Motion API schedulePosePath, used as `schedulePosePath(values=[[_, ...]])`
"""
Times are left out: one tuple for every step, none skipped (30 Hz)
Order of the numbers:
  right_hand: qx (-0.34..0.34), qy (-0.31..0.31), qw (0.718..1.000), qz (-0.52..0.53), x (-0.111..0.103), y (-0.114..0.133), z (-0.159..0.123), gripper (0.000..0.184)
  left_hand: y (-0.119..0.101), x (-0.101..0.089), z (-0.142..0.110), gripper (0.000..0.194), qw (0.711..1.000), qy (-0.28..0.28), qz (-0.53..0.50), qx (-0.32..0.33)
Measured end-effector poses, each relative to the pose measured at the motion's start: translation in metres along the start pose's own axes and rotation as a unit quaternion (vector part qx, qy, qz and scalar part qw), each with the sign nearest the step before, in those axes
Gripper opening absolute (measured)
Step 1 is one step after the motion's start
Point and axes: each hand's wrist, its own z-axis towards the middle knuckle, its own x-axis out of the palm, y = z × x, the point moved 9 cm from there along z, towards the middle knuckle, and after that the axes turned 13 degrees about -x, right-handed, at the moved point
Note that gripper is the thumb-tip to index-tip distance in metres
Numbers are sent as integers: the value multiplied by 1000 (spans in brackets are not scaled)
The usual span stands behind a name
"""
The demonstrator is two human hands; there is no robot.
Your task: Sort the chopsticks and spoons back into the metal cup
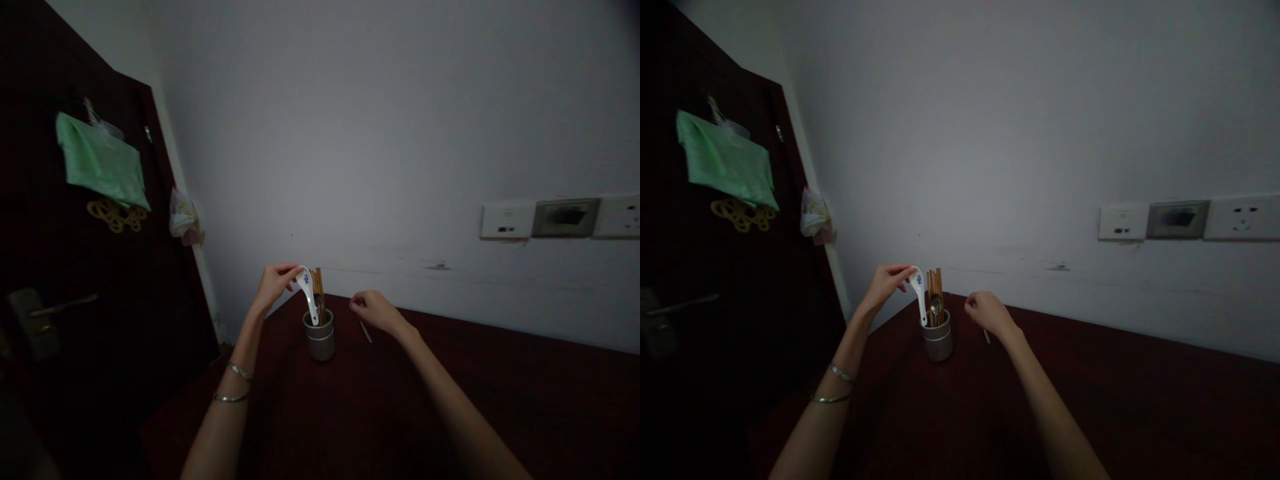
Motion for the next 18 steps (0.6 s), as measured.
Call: schedulePosePath(values=[[-10, 8, 1000, 18, 0, 0, 0, 22, 12, -1, 3, 36, 1000, 14, 5, -14], [-15, 13, 999, 36, -1, 0, 0, 23, 25, -4, 7, 36, 999, 25, 15, -26], [-15, 15, 999, 50, -2, -2, -1, 23, 40, -7, 9, 35, 998, 34, 30, -39], [-12, 14, 998, 61, -4, -4, -1, 23, 57, -11, 12, 34, 997, 39, 49, -53], [-7, 13, 997, 70, -6, -6, -2, 23, 74, -14, 13, 34, 994, 46, 69, -66], [-1, 14, 997, 78, -7, -7, -3, 23, 93, -18, 13, 34, 991, 49, 88, -84], [5, 16, 996, 87, -8, -9, -4, 23, 111, -21, 13, 35, 988, 57, 104, -99], [13, 18, 995, 95, -9, -10, -5, 23, 129, -23, 11, 35, 984, 70, 118, -115], [21, 20, 994, 106, -9, -10, -6, 22, 148, -22, 8, 35, 977, 93, 133, -137], [29, 24, 992, 118, -9, -11, -7, 22, 164, -22, 4, 36, 971, 109, 144, -156], [36, 28, 991, 129, -8, -11, -8, 21, 179, -22, 0, 36, 965, 121, 154, -172], [42, 31, 989, 138, -7, -11, -9, 20, 193, -21, -4, 37, 960, 129, 163, -189], [46, 33, 988, 145, -6, -10, -9, 19, 204, -21, -7, 37, 955, 135, 170, -201], [50, 35, 987, 148, -5, -10, -10, 19, 214, -19, -10, 38, 951, 140, 174, -212], [51, 39, 987, 149, -5, -9, -11, 19, 222, -18, -13, 38, 948, 144, 176, -221], [52, 41, 987, 148, -5, -9, -11, 19, 229, -16, -15, 38, 946, 148, 175, -228], [52, 43, 986, 150, -6, -8, -11, 19, 235, -13, -17, 38, 944, 154, 174, -234], [53, 42, 986, 153, -8, -7, -12, 19, 238, -10, -18, 38, 943, 158, 172, -237]])
